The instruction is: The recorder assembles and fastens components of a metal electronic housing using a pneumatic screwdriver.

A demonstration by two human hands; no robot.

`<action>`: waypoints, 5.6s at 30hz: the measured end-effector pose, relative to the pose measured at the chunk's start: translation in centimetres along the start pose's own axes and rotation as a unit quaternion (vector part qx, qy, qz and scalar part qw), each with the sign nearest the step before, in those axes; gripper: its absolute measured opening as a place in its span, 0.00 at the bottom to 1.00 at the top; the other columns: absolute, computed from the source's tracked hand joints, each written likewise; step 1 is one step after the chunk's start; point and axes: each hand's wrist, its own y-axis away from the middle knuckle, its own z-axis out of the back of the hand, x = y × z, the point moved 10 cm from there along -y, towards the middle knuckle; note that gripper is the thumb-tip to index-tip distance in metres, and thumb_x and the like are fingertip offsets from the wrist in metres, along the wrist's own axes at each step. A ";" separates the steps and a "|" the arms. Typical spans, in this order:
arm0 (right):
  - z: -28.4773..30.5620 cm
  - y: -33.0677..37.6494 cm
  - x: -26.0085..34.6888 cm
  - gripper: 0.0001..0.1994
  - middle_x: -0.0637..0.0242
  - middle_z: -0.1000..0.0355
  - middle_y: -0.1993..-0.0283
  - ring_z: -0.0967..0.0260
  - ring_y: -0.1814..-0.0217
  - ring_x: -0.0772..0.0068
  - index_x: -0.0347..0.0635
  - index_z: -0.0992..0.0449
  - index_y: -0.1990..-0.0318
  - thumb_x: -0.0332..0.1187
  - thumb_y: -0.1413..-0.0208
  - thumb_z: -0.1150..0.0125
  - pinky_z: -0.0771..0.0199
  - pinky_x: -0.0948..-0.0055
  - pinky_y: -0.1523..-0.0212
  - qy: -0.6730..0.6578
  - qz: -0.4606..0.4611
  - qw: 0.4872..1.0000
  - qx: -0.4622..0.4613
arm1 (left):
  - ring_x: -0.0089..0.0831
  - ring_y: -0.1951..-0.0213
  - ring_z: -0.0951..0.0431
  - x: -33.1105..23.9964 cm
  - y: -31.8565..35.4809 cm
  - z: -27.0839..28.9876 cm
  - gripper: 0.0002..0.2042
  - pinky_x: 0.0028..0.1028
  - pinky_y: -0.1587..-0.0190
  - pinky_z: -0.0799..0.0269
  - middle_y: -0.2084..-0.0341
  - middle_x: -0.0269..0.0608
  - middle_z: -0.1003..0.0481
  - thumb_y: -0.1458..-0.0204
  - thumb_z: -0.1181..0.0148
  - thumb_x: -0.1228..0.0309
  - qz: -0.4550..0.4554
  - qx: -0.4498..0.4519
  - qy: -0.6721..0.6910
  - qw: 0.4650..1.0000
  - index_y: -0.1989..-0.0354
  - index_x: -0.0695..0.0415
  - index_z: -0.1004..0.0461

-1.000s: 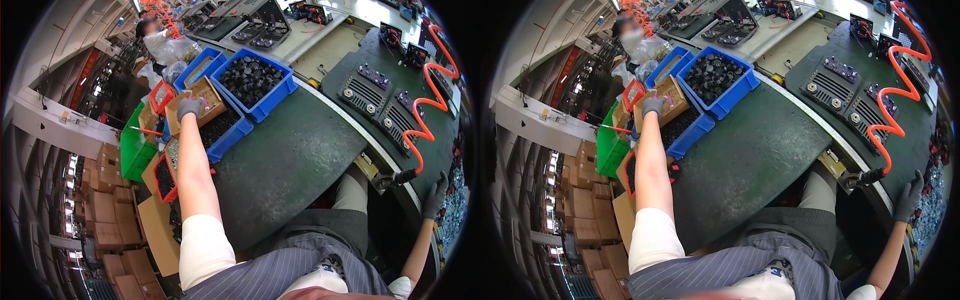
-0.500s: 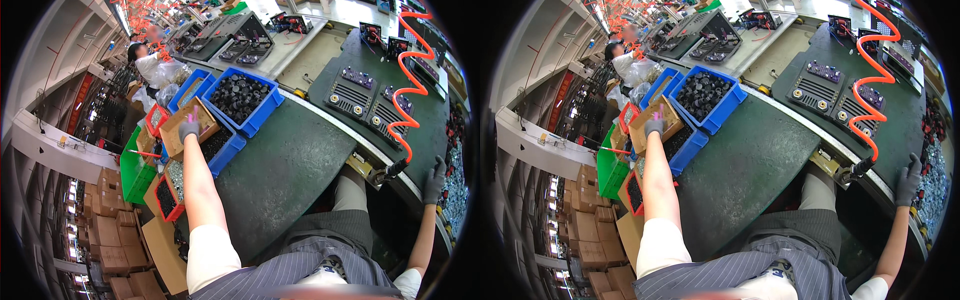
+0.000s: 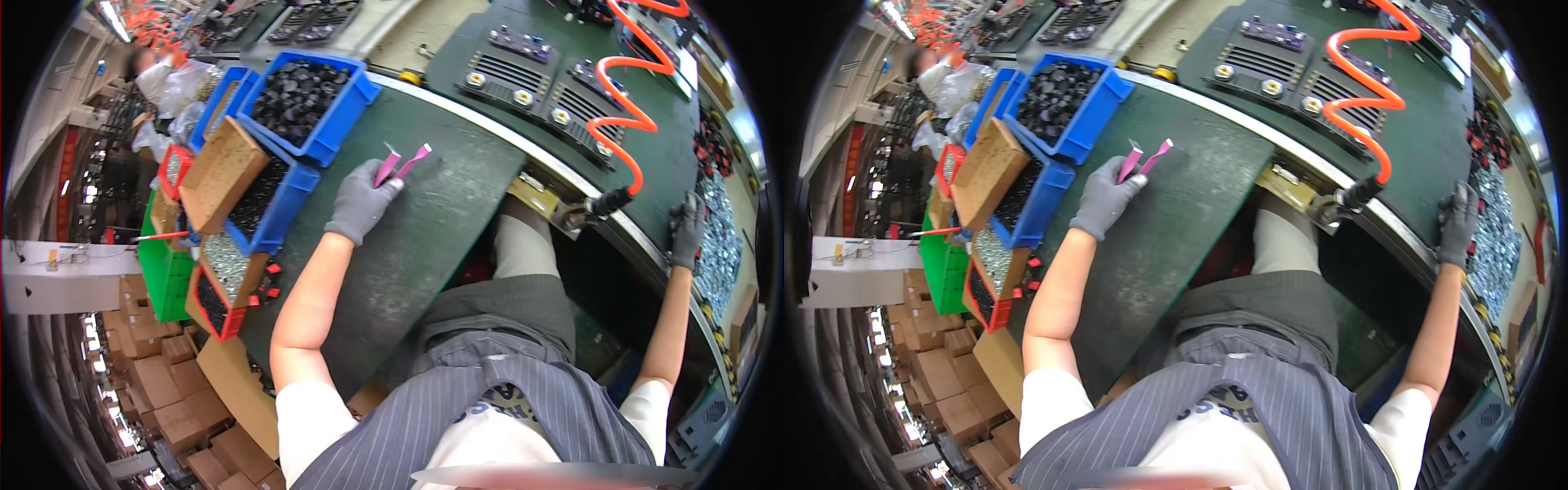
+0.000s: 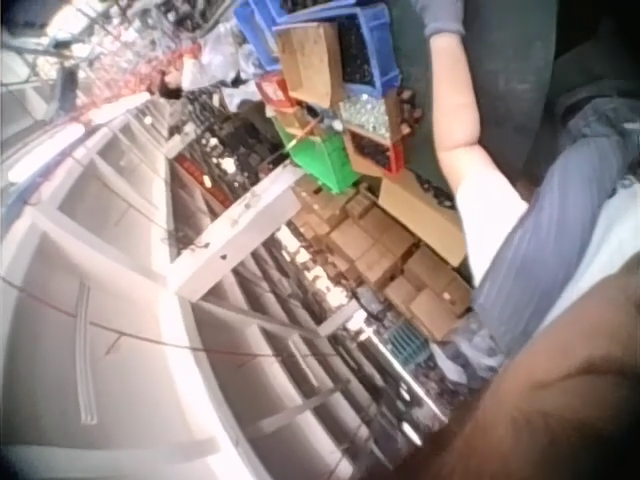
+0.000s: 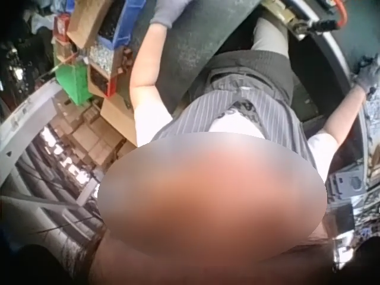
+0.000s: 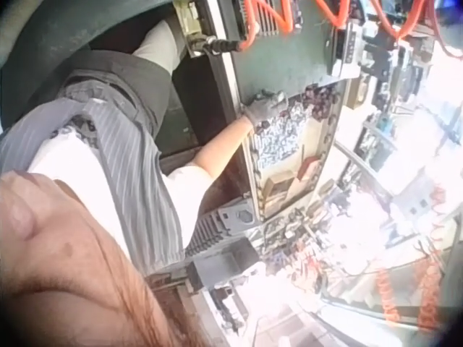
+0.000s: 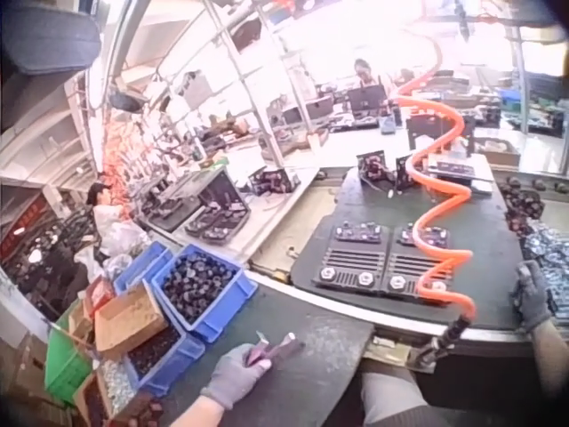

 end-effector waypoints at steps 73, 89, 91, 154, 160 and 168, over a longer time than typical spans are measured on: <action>-36.2 0.2 21.5 0.13 0.57 0.26 0.72 0.28 0.68 0.59 0.44 0.21 0.63 0.41 0.54 0.41 0.29 0.65 0.61 0.437 0.344 0.732 0.394 | 0.46 0.62 0.24 -22.7 -9.5 -1.9 0.15 0.39 0.59 0.29 0.66 0.52 0.24 0.51 0.45 0.61 -0.220 -0.134 -0.113 0.960 0.59 0.56 0.25; -37.4 2.3 21.2 0.16 0.58 0.26 0.73 0.28 0.69 0.62 0.40 0.22 0.66 0.44 0.48 0.44 0.31 0.65 0.64 0.448 0.317 0.720 0.424 | 0.28 0.67 0.24 -1.5 2.2 5.4 0.12 0.26 0.62 0.28 0.66 0.41 0.25 0.52 0.40 0.65 -0.072 -0.213 -0.159 0.961 0.60 0.54 0.24; -37.0 0.3 18.4 0.16 0.62 0.27 0.73 0.29 0.69 0.66 0.39 0.23 0.64 0.43 0.46 0.45 0.32 0.68 0.64 0.313 0.231 0.798 0.461 | 0.31 0.68 0.24 -0.7 2.7 3.2 0.13 0.28 0.62 0.28 0.68 0.41 0.26 0.53 0.39 0.61 -0.026 -0.165 -0.172 0.971 0.60 0.53 0.24; -21.4 1.7 17.2 0.09 0.63 0.25 0.70 0.26 0.67 0.68 0.42 0.22 0.63 0.35 0.49 0.42 0.29 0.70 0.65 0.303 0.245 0.801 0.454 | 0.40 0.63 0.23 -29.6 -6.1 -14.4 0.17 0.35 0.60 0.26 0.68 0.45 0.23 0.55 0.38 0.59 -0.348 -0.047 -0.115 0.929 0.57 0.50 0.25; -21.1 1.3 15.8 0.10 0.62 0.25 0.65 0.27 0.64 0.69 0.42 0.24 0.59 0.34 0.47 0.44 0.29 0.71 0.61 0.343 0.208 0.789 0.466 | 0.40 0.64 0.23 -29.5 -6.3 -14.7 0.19 0.35 0.60 0.26 0.68 0.44 0.23 0.56 0.37 0.56 -0.342 -0.046 -0.104 0.933 0.57 0.50 0.25; -21.7 2.0 16.9 0.09 0.57 0.26 0.68 0.27 0.63 0.59 0.41 0.24 0.60 0.32 0.48 0.46 0.29 0.67 0.61 0.378 0.266 0.765 0.449 | 0.39 0.63 0.23 -29.2 -6.1 -14.3 0.20 0.34 0.59 0.27 0.66 0.43 0.24 0.57 0.37 0.55 -0.333 -0.045 -0.111 0.935 0.56 0.49 0.25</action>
